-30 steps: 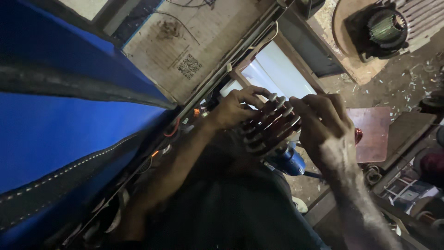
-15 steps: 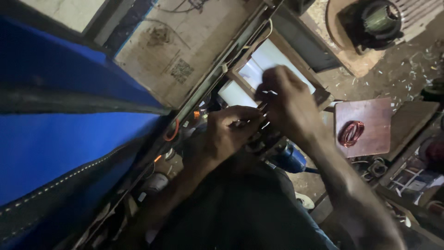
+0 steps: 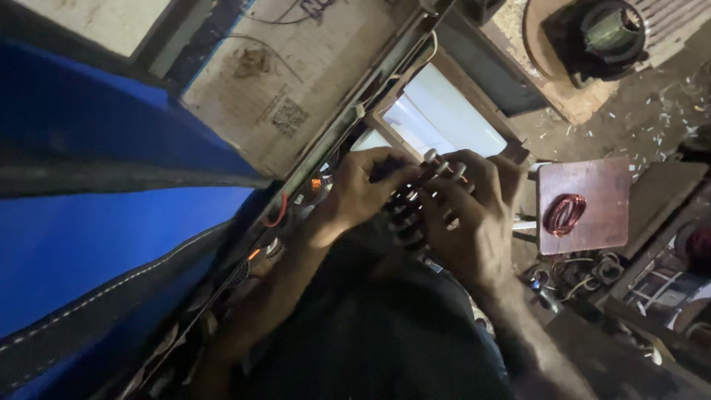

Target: The person winds copper wire onto a wooden spool using a hand-cranked machine. They use pliers to cut the wire and tuck the end into the coil. The person then removes the completed coil from the machine.

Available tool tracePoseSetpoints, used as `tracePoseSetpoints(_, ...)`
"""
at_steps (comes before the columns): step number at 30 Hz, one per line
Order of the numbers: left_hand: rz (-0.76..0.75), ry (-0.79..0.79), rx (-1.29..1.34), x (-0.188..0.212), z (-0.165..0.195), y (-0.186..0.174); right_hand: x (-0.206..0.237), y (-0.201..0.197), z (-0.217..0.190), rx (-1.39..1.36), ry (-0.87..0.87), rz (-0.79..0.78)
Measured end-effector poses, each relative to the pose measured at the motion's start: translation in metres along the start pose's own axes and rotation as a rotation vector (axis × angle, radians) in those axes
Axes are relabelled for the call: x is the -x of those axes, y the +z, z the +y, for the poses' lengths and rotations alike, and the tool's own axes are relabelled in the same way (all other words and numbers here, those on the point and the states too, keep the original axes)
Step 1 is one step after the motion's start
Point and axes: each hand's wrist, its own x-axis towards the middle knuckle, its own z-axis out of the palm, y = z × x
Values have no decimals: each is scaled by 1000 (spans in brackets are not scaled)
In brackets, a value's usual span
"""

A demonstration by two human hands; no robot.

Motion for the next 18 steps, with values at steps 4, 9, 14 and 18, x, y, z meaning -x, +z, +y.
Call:
tracePoseSetpoints(4,1,-43,-206,10,14,1,-9,8,0,29,36,-16)
tracePoseSetpoints(9,-41,23,-147,33,19,-1,-26,11,16,-51,-19,-113)
tracePoseSetpoints(14,-129,-19,79,16,8,-15,-16,1,10,-47,86,-10)
tracePoseSetpoints(18,-114,-198,198,2,-2,-18,5,-1,-12,40,43,-7)
